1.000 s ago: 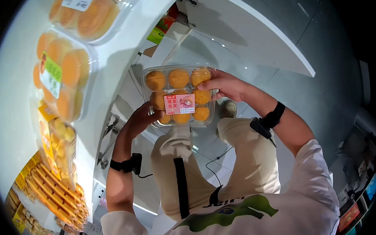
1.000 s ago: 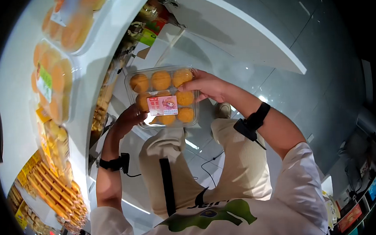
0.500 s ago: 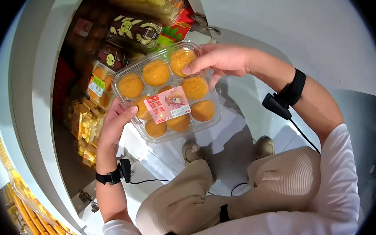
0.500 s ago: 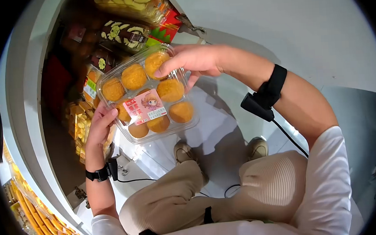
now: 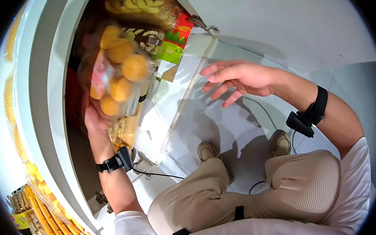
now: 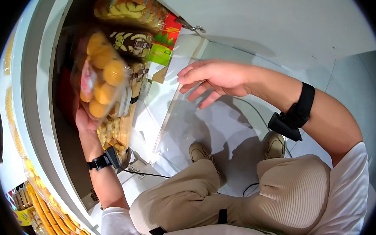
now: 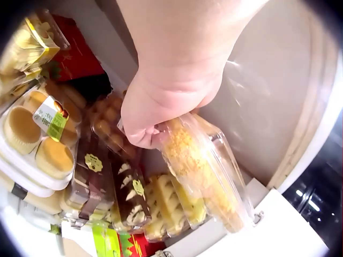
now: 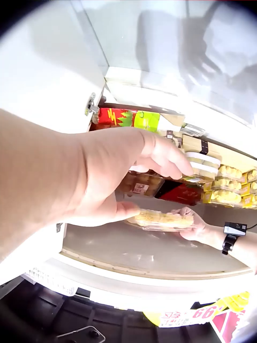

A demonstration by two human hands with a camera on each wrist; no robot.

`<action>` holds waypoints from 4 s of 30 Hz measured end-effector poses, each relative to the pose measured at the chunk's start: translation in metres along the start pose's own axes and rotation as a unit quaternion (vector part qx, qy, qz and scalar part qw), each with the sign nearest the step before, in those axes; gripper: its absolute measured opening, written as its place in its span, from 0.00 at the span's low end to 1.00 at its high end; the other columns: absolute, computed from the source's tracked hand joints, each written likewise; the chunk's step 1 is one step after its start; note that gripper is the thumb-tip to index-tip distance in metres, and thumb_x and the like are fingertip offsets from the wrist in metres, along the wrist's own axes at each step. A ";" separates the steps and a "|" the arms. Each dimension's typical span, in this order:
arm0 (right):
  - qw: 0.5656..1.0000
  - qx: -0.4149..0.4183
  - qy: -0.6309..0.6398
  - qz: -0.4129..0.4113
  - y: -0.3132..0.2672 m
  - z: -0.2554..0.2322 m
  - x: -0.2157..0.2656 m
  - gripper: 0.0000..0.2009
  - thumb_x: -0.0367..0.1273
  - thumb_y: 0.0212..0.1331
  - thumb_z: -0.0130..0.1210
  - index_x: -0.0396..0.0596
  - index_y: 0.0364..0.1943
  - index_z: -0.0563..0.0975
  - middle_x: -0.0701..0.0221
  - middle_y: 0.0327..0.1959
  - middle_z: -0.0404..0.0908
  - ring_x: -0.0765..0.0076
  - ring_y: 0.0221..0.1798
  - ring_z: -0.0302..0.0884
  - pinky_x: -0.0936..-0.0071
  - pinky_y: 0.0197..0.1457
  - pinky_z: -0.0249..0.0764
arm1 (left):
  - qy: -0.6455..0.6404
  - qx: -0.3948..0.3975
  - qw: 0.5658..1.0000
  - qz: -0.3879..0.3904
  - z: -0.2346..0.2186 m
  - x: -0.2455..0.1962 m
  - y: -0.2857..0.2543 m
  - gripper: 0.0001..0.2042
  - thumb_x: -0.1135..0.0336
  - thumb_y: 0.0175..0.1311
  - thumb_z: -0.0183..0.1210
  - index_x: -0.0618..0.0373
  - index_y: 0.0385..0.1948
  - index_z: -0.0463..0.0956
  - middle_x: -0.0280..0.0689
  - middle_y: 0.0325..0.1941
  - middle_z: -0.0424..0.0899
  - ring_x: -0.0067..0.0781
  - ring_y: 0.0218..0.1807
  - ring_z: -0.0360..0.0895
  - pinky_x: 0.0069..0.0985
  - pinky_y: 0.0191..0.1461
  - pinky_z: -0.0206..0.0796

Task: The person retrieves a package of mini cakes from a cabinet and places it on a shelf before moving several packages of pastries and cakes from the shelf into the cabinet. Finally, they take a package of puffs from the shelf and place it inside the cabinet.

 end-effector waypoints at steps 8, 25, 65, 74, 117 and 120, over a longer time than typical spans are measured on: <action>0.999 -0.042 0.011 -0.013 -0.027 -0.019 -0.008 0.24 0.46 0.61 0.56 0.45 0.55 0.69 0.65 0.51 0.75 0.70 0.46 0.77 0.68 0.49 0.79 | 0.036 -0.119 0.985 0.122 -0.085 -0.061 0.091 0.20 0.54 0.72 0.47 0.54 0.59 0.69 0.37 0.57 0.77 0.33 0.56 0.76 0.33 0.56 0.70; 0.996 -0.072 0.053 0.015 -0.022 -0.038 -0.030 0.22 0.39 0.61 0.56 0.44 0.56 0.70 0.66 0.45 0.80 0.76 0.40 0.81 0.73 0.44 0.80 | 0.106 -0.155 0.966 0.178 -0.157 -0.055 0.183 0.22 0.50 0.71 0.49 0.50 0.60 0.68 0.35 0.57 0.77 0.35 0.53 0.77 0.33 0.52 0.73; 0.988 -0.112 0.101 0.031 -0.023 -0.055 -0.038 0.14 0.36 0.65 0.50 0.47 0.51 0.71 0.72 0.39 0.81 0.81 0.35 0.77 0.80 0.41 0.76 | 0.136 -0.298 0.945 0.025 -0.195 -0.020 0.160 0.14 0.58 0.68 0.56 0.52 0.50 0.74 0.31 0.48 0.81 0.28 0.49 0.77 0.25 0.52 0.72; 0.987 -0.123 0.100 0.040 -0.024 -0.056 -0.040 0.13 0.38 0.65 0.49 0.48 0.49 0.73 0.73 0.38 0.81 0.80 0.35 0.77 0.79 0.42 0.75 | 0.191 -0.269 0.943 0.051 -0.191 -0.006 0.168 0.13 0.54 0.64 0.61 0.49 0.45 0.77 0.27 0.38 0.80 0.22 0.31 0.75 0.22 0.28 0.66; 0.981 -0.134 0.132 0.057 -0.016 -0.066 -0.056 0.12 0.36 0.64 0.50 0.48 0.48 0.74 0.74 0.37 0.80 0.81 0.33 0.75 0.79 0.39 0.73 | 0.779 -0.233 0.471 0.342 0.022 0.060 0.040 0.51 0.64 0.40 0.75 0.48 0.70 0.52 0.49 0.72 0.53 0.59 0.73 0.49 0.50 0.72 0.46; 0.981 -0.124 0.137 0.055 -0.014 -0.067 -0.060 0.11 0.36 0.64 0.51 0.48 0.47 0.74 0.74 0.37 0.80 0.81 0.33 0.75 0.80 0.38 0.74 | 0.773 -0.228 0.470 0.361 0.033 0.063 0.031 0.50 0.64 0.40 0.75 0.52 0.69 0.52 0.51 0.72 0.51 0.61 0.72 0.48 0.50 0.73 0.46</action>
Point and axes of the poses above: each hand's wrist, its own y-axis towards the middle knuckle, its own z-axis out of the palm, x = y × z, the point moved 10 cm from there along y, towards the middle knuckle
